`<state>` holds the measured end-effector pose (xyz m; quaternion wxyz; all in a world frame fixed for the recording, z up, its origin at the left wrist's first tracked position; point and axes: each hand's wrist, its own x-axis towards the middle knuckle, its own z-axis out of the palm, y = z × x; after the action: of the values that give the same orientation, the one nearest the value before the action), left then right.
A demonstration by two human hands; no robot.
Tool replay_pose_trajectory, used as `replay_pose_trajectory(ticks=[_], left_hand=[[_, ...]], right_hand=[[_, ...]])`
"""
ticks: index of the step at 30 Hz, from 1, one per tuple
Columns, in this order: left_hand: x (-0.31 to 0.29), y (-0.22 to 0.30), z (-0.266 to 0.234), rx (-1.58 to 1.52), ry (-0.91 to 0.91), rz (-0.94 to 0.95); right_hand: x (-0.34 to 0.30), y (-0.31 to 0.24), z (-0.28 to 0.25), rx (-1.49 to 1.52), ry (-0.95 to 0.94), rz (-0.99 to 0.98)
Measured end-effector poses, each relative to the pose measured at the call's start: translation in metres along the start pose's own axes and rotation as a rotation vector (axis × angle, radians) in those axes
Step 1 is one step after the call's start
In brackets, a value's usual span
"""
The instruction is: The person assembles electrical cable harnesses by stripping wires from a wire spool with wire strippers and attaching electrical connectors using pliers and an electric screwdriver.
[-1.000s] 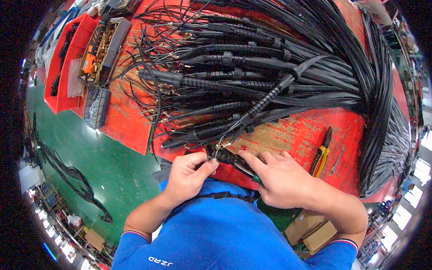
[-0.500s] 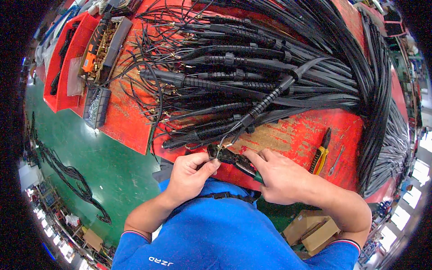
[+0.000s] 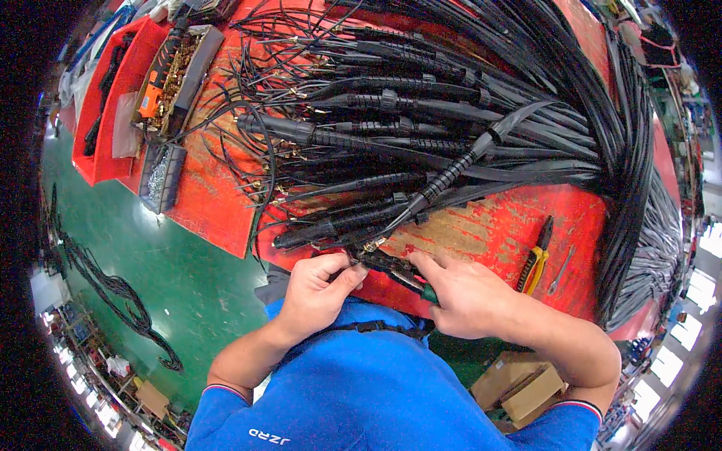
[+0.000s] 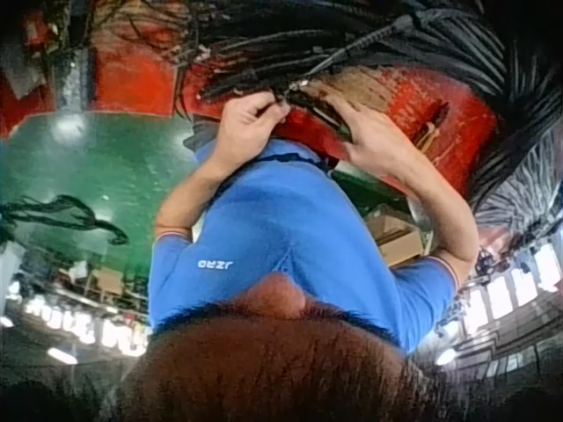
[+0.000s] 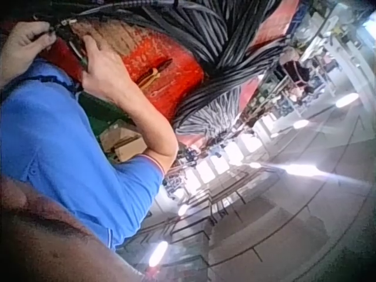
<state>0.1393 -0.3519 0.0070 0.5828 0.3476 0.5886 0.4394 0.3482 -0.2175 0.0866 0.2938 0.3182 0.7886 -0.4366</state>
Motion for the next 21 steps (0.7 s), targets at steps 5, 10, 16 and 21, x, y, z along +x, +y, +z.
replay_pose_trajectory(ticks=[5,10,16,21], left_hand=[[0.0,-0.002,-0.001,0.027,0.018,0.036],[-0.001,-0.006,0.004,0.021,0.015,-0.006],[-0.008,-0.006,0.005,-0.008,-0.049,-0.156],[-0.021,-0.012,-0.002,-0.046,-0.177,-0.244]], right_hand=[[0.003,-0.002,0.008,-0.05,0.048,0.015],[0.005,0.007,0.023,-0.052,0.064,0.037],[0.015,0.033,0.05,-0.067,0.177,-0.018],[0.013,0.045,0.056,-0.192,0.298,-0.046]])
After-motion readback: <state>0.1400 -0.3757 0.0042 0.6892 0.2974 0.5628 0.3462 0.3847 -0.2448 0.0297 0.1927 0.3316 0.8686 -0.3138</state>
